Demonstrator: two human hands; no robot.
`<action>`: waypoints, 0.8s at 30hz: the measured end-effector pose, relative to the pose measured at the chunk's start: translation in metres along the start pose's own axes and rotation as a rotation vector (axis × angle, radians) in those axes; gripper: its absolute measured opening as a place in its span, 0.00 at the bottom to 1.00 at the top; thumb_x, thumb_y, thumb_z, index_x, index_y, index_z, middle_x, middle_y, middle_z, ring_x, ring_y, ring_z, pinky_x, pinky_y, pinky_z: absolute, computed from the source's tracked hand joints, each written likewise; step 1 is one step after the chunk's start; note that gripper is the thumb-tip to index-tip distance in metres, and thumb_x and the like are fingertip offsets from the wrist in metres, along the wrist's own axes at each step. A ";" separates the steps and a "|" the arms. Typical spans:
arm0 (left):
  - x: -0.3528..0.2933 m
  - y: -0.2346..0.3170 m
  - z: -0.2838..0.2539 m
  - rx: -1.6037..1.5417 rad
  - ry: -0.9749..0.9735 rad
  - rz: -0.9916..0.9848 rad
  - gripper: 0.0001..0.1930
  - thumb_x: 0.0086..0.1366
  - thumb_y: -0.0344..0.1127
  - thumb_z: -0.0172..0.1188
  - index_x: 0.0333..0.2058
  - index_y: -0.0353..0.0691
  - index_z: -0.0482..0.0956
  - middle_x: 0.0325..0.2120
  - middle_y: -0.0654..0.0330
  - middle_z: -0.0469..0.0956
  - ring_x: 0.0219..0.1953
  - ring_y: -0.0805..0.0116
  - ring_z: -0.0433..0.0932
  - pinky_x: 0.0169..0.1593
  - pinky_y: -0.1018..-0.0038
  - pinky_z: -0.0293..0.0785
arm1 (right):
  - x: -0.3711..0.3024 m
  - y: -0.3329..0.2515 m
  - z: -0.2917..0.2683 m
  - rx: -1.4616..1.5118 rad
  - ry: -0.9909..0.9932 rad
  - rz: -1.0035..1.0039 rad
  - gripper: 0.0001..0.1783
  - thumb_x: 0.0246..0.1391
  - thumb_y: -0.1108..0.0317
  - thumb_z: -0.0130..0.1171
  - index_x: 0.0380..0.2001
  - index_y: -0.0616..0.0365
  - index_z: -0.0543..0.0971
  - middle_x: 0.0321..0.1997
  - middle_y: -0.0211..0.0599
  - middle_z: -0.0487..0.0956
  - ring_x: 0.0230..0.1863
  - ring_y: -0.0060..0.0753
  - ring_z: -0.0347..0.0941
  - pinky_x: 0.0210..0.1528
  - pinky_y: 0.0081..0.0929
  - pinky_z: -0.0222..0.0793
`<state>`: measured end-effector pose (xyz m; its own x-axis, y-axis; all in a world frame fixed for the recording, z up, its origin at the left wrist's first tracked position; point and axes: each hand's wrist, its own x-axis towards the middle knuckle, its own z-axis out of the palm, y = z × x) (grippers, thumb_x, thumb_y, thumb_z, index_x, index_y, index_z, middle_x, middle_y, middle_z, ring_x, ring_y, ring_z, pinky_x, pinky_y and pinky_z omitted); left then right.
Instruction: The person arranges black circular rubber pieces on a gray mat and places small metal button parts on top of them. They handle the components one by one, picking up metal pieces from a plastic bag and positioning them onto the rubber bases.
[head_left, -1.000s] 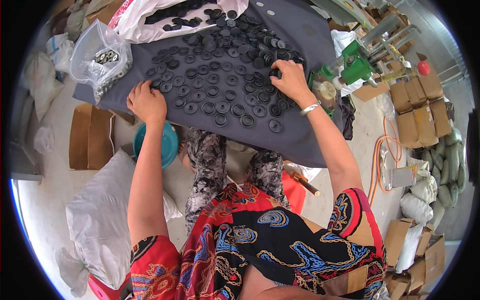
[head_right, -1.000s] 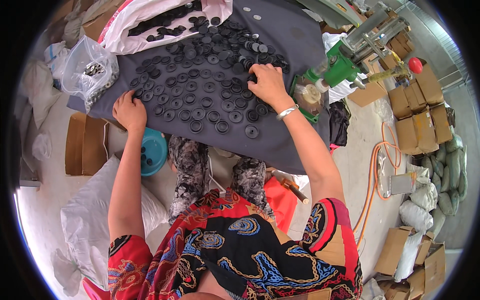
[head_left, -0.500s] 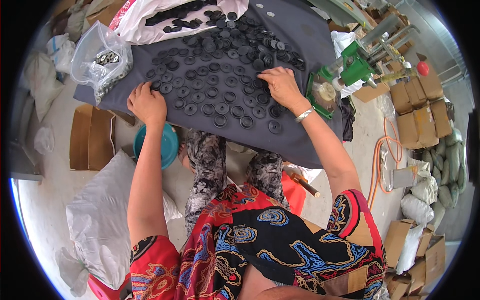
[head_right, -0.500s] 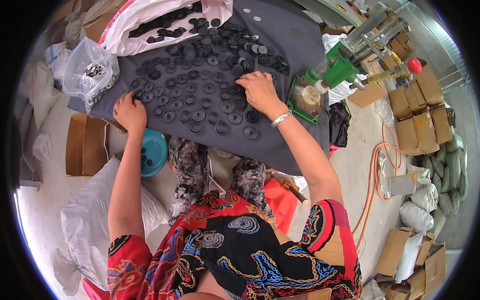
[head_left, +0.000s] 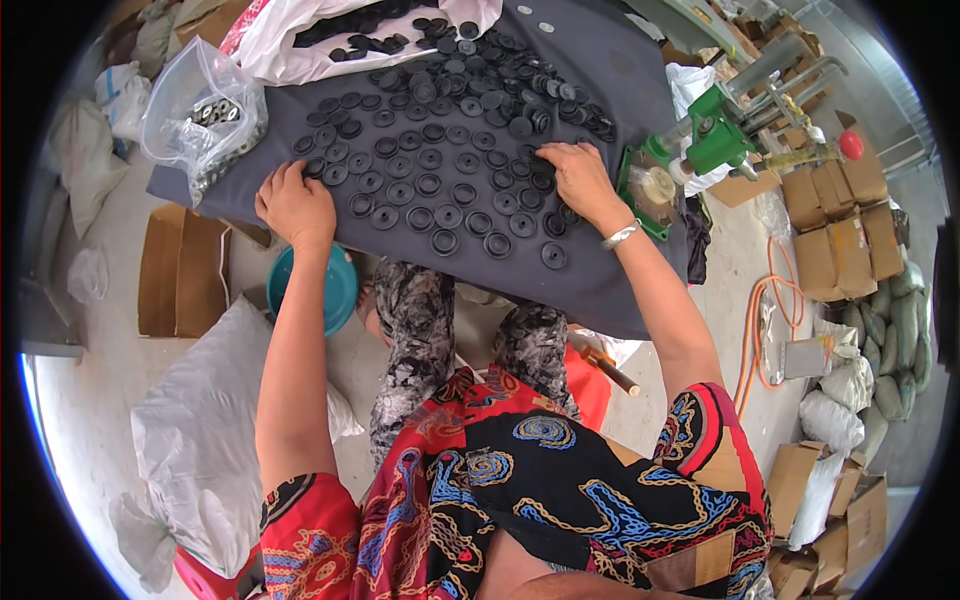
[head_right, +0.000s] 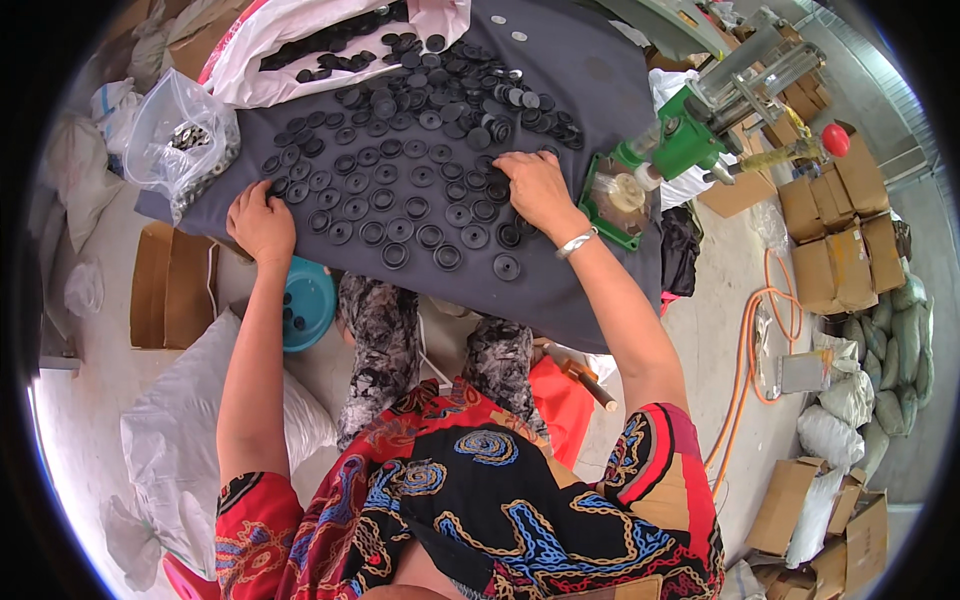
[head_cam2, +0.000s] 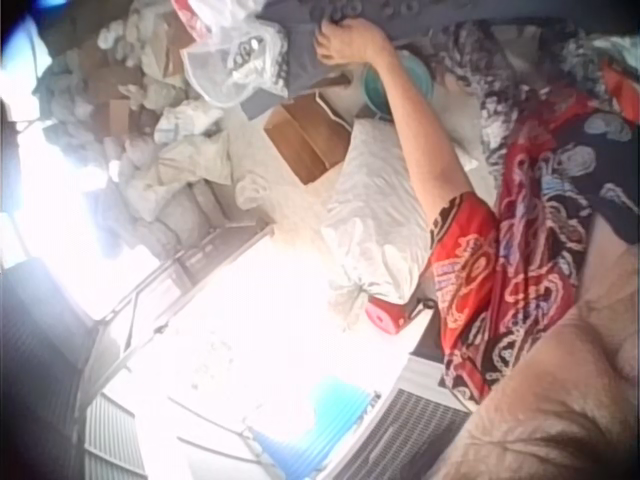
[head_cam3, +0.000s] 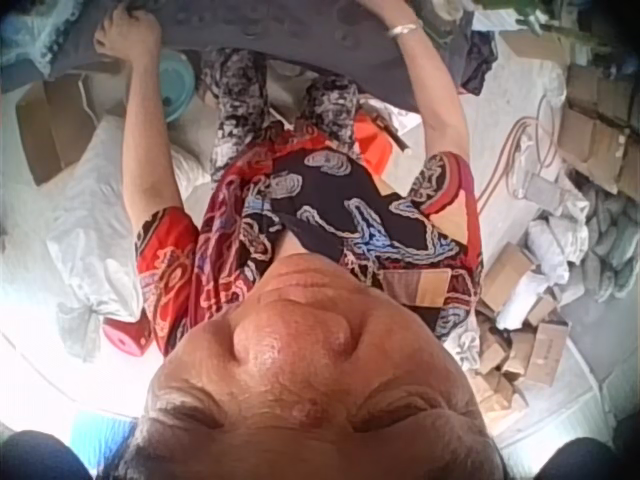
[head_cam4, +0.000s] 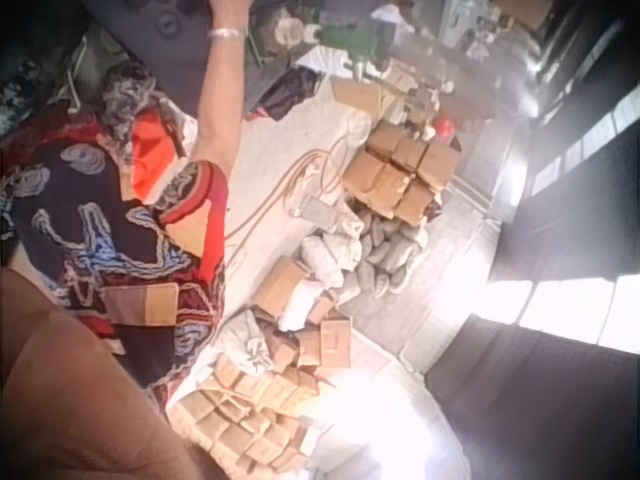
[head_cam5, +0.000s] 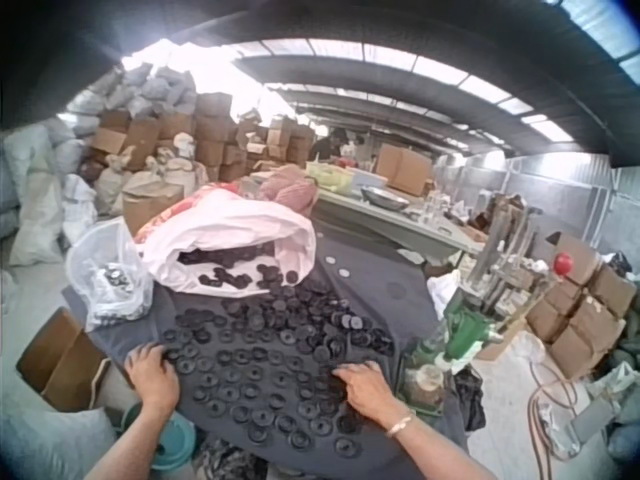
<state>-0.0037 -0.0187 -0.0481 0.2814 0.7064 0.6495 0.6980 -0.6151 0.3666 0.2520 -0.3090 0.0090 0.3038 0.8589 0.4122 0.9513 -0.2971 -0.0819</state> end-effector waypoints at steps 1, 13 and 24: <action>0.000 0.000 0.000 0.023 -0.001 0.002 0.14 0.55 0.32 0.55 0.40 0.46 0.82 0.46 0.63 0.79 0.54 0.61 0.71 0.61 0.58 0.56 | -0.001 0.003 -0.005 0.016 0.030 0.018 0.18 0.48 0.80 0.46 0.41 0.57 0.79 0.45 0.39 0.80 0.49 0.41 0.73 0.56 0.39 0.61; 0.001 0.000 0.000 0.022 -0.024 0.007 0.14 0.55 0.32 0.55 0.40 0.45 0.82 0.46 0.62 0.79 0.54 0.61 0.70 0.61 0.59 0.55 | -0.058 -0.017 -0.021 0.092 -0.006 0.126 0.20 0.48 0.80 0.49 0.46 0.61 0.77 0.53 0.46 0.76 0.54 0.49 0.70 0.57 0.38 0.67; 0.001 -0.007 0.003 0.110 -0.057 0.021 0.15 0.57 0.35 0.53 0.43 0.47 0.81 0.48 0.67 0.78 0.55 0.63 0.70 0.61 0.60 0.57 | -0.077 -0.012 -0.061 0.119 0.330 0.316 0.14 0.52 0.78 0.50 0.43 0.60 0.76 0.45 0.46 0.77 0.48 0.49 0.73 0.50 0.40 0.69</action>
<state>-0.0066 -0.0127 -0.0524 0.3311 0.7144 0.6165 0.7586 -0.5901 0.2763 0.2137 -0.3972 0.0335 0.5653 0.5498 0.6150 0.8199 -0.4565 -0.3455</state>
